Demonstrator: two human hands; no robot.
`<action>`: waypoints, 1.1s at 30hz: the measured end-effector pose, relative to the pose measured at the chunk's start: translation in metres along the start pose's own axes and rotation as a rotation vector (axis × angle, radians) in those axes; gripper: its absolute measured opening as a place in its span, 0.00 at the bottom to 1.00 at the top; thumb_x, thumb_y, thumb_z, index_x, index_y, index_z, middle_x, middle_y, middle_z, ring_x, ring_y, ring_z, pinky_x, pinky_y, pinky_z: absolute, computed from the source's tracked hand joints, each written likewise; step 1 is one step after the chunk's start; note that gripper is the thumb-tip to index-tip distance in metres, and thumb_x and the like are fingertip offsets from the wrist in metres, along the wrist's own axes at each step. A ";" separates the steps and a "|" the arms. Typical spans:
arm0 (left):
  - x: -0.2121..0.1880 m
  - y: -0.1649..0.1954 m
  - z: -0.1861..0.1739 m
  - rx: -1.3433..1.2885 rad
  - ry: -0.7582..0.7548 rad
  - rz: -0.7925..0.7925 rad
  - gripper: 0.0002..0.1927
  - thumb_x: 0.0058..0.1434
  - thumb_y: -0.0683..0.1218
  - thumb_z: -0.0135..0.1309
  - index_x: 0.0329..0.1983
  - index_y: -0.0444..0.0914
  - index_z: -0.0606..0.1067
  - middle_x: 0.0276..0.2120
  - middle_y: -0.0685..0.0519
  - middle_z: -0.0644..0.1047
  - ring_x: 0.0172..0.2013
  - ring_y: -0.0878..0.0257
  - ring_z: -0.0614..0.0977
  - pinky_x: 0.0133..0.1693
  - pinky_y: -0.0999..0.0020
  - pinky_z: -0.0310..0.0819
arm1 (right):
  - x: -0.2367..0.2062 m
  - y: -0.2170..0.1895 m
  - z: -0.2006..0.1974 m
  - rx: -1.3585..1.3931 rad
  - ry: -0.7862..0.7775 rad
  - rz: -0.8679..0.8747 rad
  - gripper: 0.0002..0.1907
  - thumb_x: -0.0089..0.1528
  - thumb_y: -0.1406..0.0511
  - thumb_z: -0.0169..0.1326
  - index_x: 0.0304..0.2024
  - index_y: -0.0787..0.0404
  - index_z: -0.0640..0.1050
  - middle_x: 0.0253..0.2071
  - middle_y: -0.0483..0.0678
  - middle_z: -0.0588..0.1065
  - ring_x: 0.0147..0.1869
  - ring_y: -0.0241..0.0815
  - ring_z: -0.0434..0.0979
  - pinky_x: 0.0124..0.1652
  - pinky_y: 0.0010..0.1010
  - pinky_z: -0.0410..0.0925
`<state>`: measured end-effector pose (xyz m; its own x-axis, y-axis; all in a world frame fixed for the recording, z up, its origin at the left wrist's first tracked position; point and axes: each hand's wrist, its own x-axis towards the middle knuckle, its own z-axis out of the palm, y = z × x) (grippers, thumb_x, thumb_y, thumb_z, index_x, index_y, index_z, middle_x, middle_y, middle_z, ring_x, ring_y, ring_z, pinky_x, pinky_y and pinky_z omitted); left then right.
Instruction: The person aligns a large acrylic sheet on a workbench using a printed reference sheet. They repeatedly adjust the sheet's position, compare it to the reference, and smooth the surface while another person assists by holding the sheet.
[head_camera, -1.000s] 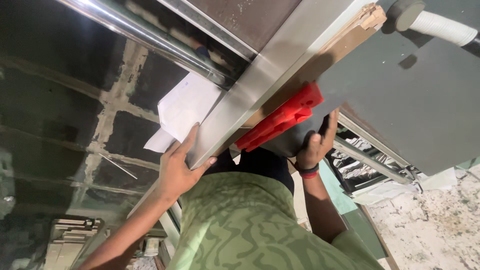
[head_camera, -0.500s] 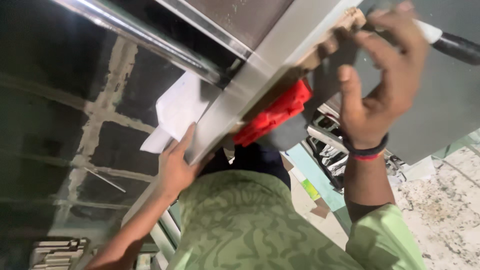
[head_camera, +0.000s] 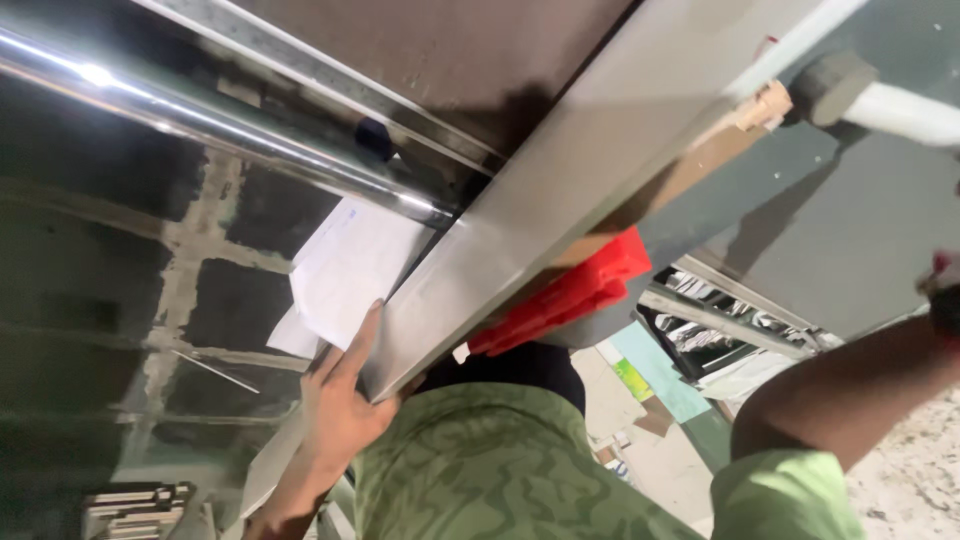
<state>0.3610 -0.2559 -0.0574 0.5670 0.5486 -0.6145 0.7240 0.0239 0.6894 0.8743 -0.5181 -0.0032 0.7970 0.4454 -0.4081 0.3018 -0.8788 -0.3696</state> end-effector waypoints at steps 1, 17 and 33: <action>-0.001 0.001 0.000 0.003 0.023 0.035 0.41 0.46 0.44 0.67 0.67 0.38 0.72 0.49 0.42 0.81 0.47 0.46 0.84 0.46 0.57 0.79 | 0.007 0.009 -0.004 0.011 -0.040 -0.026 0.17 0.79 0.60 0.49 0.51 0.70 0.78 0.41 0.50 0.77 0.43 0.36 0.75 0.43 0.27 0.68; -0.002 -0.003 -0.012 0.124 0.035 0.178 0.42 0.45 0.51 0.71 0.64 0.33 0.74 0.42 0.41 0.82 0.42 0.44 0.82 0.48 0.54 0.75 | 0.007 -0.065 0.007 0.026 0.029 -0.269 0.15 0.78 0.63 0.52 0.55 0.71 0.79 0.47 0.46 0.75 0.49 0.35 0.74 0.50 0.26 0.68; -0.012 0.014 -0.011 0.117 0.028 0.196 0.41 0.48 0.51 0.72 0.64 0.32 0.73 0.41 0.41 0.81 0.41 0.46 0.82 0.48 0.56 0.74 | 0.037 -0.041 0.031 0.036 0.092 -0.475 0.11 0.75 0.71 0.53 0.49 0.76 0.82 0.44 0.53 0.81 0.49 0.41 0.80 0.50 0.30 0.72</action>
<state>0.3598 -0.2523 -0.0364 0.6916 0.5559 -0.4611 0.6423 -0.1814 0.7447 0.8750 -0.4605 -0.0294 0.6188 0.7775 -0.1123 0.6263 -0.5746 -0.5268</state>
